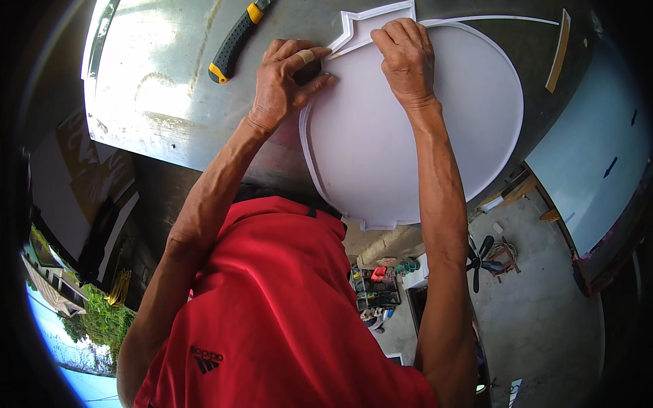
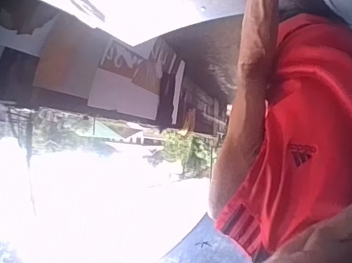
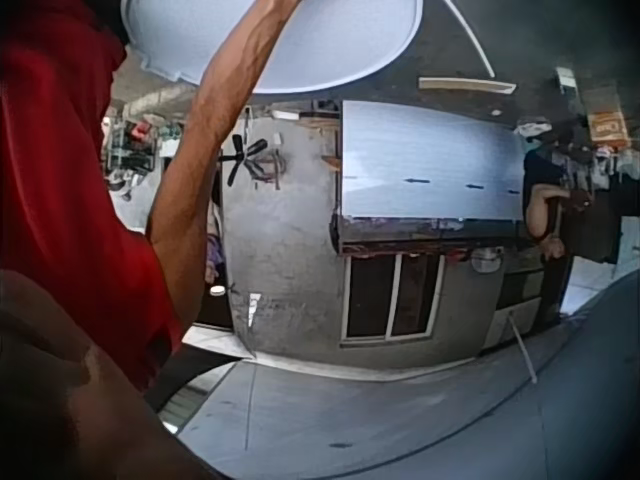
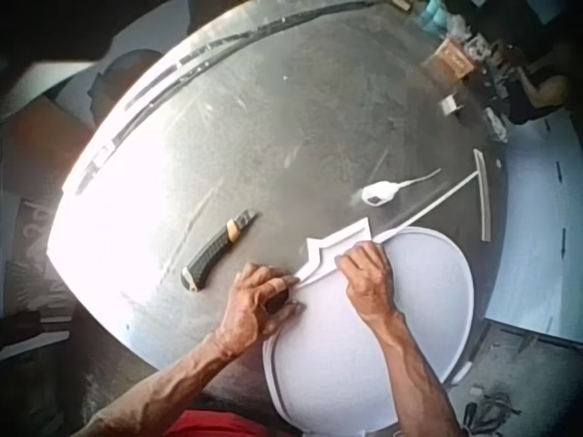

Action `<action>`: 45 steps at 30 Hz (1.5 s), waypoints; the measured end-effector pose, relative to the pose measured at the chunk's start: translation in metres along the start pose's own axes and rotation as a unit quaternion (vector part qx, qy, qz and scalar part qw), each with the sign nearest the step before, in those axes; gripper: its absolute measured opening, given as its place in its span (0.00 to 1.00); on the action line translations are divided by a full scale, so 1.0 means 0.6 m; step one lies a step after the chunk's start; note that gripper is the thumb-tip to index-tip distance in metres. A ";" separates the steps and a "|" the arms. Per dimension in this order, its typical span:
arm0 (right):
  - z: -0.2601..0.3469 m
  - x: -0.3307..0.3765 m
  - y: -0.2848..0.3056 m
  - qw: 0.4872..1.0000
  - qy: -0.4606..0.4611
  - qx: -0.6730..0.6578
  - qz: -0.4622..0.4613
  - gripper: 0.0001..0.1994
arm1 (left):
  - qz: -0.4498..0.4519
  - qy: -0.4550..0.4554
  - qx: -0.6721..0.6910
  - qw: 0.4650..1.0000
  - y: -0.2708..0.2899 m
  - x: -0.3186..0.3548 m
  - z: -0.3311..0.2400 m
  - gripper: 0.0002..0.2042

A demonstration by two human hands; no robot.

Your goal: The person applies glue to the edges of a white plastic shape and attaches a thin white strip along the perimeter. They use a utility knife to trim the excess strip and smooth the joints by hand. The process involves repeated gluing, cutting, and pressing to secure the trim around the object.

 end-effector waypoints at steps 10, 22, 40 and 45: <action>-0.003 -0.009 0.003 1.000 0.012 -0.014 0.015 0.09 | 0.013 0.043 -0.151 0.988 -0.014 -0.016 -0.021 0.10; 0.000 -0.013 0.007 0.999 0.031 -0.011 0.034 0.07 | 0.179 -0.061 -0.331 0.925 -0.069 -0.044 -0.066 0.05; 0.002 -0.018 0.011 0.997 0.070 -0.039 0.018 0.09 | 0.204 -0.184 -0.261 0.925 -0.070 -0.052 -0.054 0.07; 0.003 -0.016 0.010 0.996 0.069 -0.043 0.027 0.08 | 0.198 -0.188 -0.255 0.928 -0.068 -0.050 -0.052 0.07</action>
Point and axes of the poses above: each hand's wrist, its own x-axis away from the middle knuckle, its own y-axis out of the back of the hand, z = x × y, the point moved 9 cm from there along -x, towards the middle knuckle, and after that the axes turned 10 degrees about y, right-handed, at the moved point
